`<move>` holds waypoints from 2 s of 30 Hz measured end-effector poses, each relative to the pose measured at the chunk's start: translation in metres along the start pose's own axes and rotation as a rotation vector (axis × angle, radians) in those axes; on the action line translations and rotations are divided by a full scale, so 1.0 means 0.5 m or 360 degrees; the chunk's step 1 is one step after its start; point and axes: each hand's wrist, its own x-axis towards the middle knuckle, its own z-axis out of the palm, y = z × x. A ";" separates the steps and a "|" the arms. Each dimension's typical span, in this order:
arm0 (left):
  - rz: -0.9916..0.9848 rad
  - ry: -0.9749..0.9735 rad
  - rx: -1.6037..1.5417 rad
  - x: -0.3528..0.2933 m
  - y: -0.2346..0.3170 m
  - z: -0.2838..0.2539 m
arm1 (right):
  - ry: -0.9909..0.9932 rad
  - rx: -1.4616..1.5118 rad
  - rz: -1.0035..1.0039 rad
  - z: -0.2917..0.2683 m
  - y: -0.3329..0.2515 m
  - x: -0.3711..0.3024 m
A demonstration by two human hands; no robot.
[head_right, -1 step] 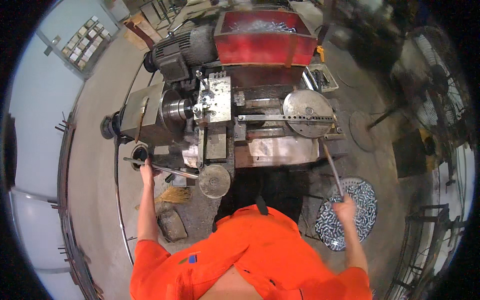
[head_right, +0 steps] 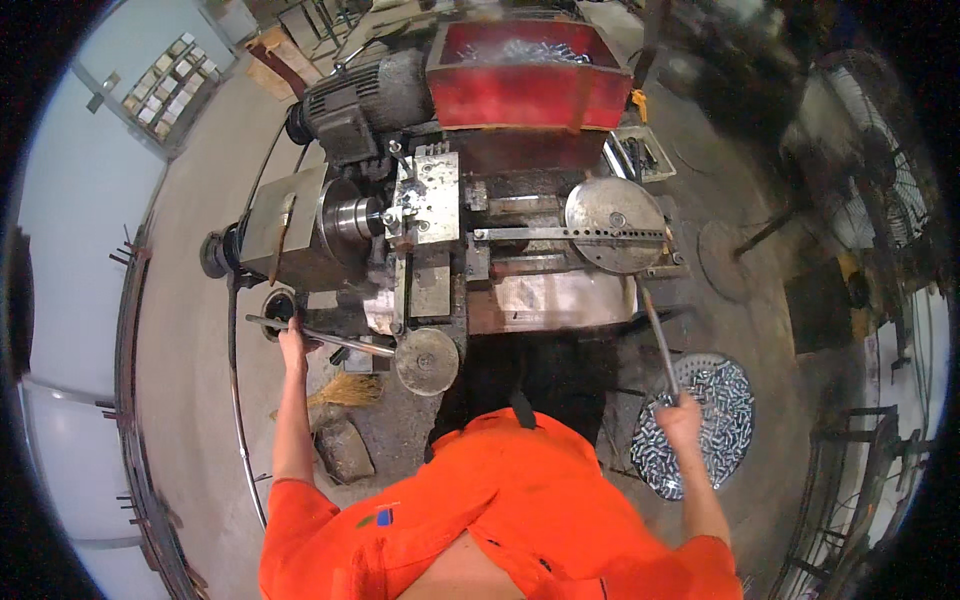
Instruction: The person operates a metal turning machine by inserting small metal rods into the chuck, activating the machine with a lever, and then removing the processed parts. The finished parts are collected in a red bin on the machine.
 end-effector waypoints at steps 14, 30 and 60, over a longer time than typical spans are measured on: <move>-0.0033 -0.0085 0.0178 -0.005 0.021 -0.002 | -0.0182 0.0704 0.0107 0.041 -0.145 -0.069; -0.0145 -0.0383 0.0111 0.012 -0.006 -0.034 | 0.0652 -0.1159 0.0254 -0.166 -0.026 0.399; 0.0306 -0.0751 0.1909 -0.015 -0.229 -0.032 | 0.0360 -0.0007 -0.1373 -0.023 -0.579 0.264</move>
